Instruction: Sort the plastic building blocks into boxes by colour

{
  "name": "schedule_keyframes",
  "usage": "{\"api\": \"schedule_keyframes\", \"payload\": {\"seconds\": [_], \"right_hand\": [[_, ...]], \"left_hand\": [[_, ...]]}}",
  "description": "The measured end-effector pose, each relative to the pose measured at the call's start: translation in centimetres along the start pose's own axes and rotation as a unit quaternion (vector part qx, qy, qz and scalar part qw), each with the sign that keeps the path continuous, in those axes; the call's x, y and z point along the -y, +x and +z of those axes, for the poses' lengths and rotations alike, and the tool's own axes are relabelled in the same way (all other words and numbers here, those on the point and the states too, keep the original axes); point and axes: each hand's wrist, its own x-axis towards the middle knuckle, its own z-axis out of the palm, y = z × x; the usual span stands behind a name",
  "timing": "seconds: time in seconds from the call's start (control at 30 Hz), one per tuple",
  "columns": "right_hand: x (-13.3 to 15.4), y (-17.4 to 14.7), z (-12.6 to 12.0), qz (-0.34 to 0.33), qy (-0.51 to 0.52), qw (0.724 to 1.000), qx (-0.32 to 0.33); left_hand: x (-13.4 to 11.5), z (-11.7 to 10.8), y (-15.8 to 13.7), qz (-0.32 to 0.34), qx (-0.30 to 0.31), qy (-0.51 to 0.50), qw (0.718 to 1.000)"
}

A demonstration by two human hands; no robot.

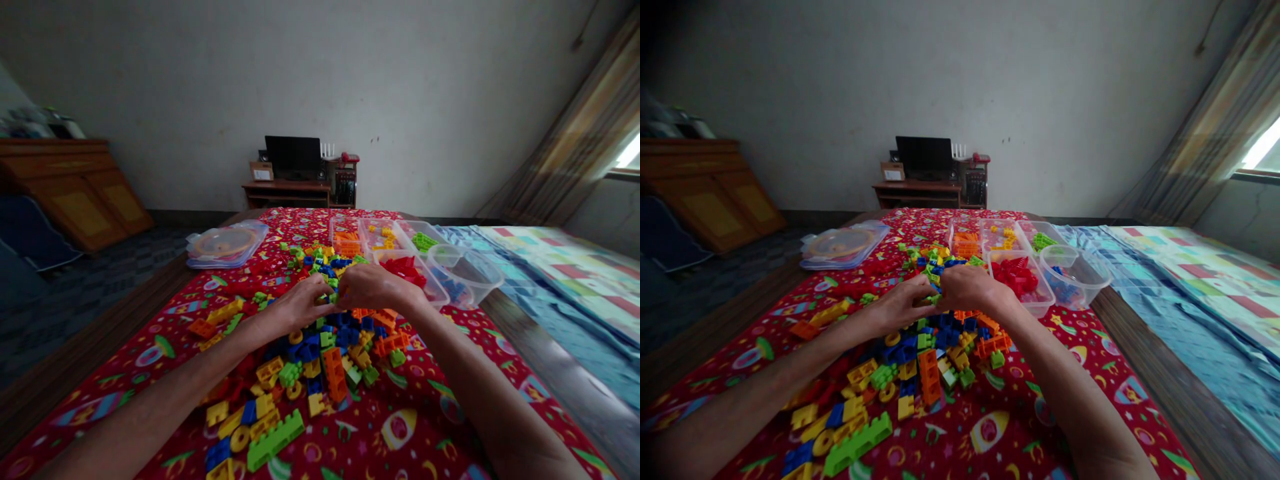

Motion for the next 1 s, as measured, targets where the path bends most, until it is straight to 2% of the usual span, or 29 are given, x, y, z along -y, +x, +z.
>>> {"api": "schedule_keyframes", "payload": {"seconds": [0.13, 0.27, 0.37, 0.47, 0.53, 0.6, 0.7, 0.77, 0.83, 1.0], "right_hand": [[0.2, 0.0, 0.1, 0.005, -0.015, 1.000, -0.012], [-0.8, 0.0, 0.4, -0.021, -0.026, 0.998, -0.062], [-1.9, 0.2, 0.5, -0.042, 0.003, 0.995, -0.087], [-2.7, 0.7, 0.5, -0.010, 0.068, 0.989, -0.131], [-2.7, 1.1, 0.6, 0.023, 0.110, 0.977, -0.182], [-2.3, 1.6, 0.9, 0.033, 0.137, 0.963, -0.228], [-1.2, 2.0, 1.7, 0.001, 0.138, 0.953, -0.268], [-0.3, 2.0, 2.3, -0.030, 0.109, 0.955, -0.276], [0.5, 1.9, 2.8, -0.056, 0.072, 0.961, -0.262], [1.5, 1.7, 3.2, -0.093, 0.045, 0.977, -0.186]], "left_hand": [[0.3, -0.7, 0.4, -0.018, -0.018, -0.045, 0.999], [0.7, -2.0, 0.7, -0.040, -0.031, -0.038, 0.998], [1.4, -3.0, 0.7, -0.050, -0.045, -0.003, 0.998], [2.0, -3.4, 0.7, -0.085, -0.075, -0.003, 0.994], [1.9, -3.4, 0.6, -0.124, -0.107, -0.060, 0.985], [1.2, -3.2, 0.6, -0.174, -0.122, -0.192, 0.958], [-0.6, -3.0, 0.7, -0.226, -0.093, -0.418, 0.875], [-1.9, -3.0, 0.7, -0.229, -0.062, -0.493, 0.837], [-2.8, -3.0, 0.7, -0.217, -0.044, -0.506, 0.834], [-3.3, -2.6, 0.5, -0.193, -0.019, -0.467, 0.863]]}}
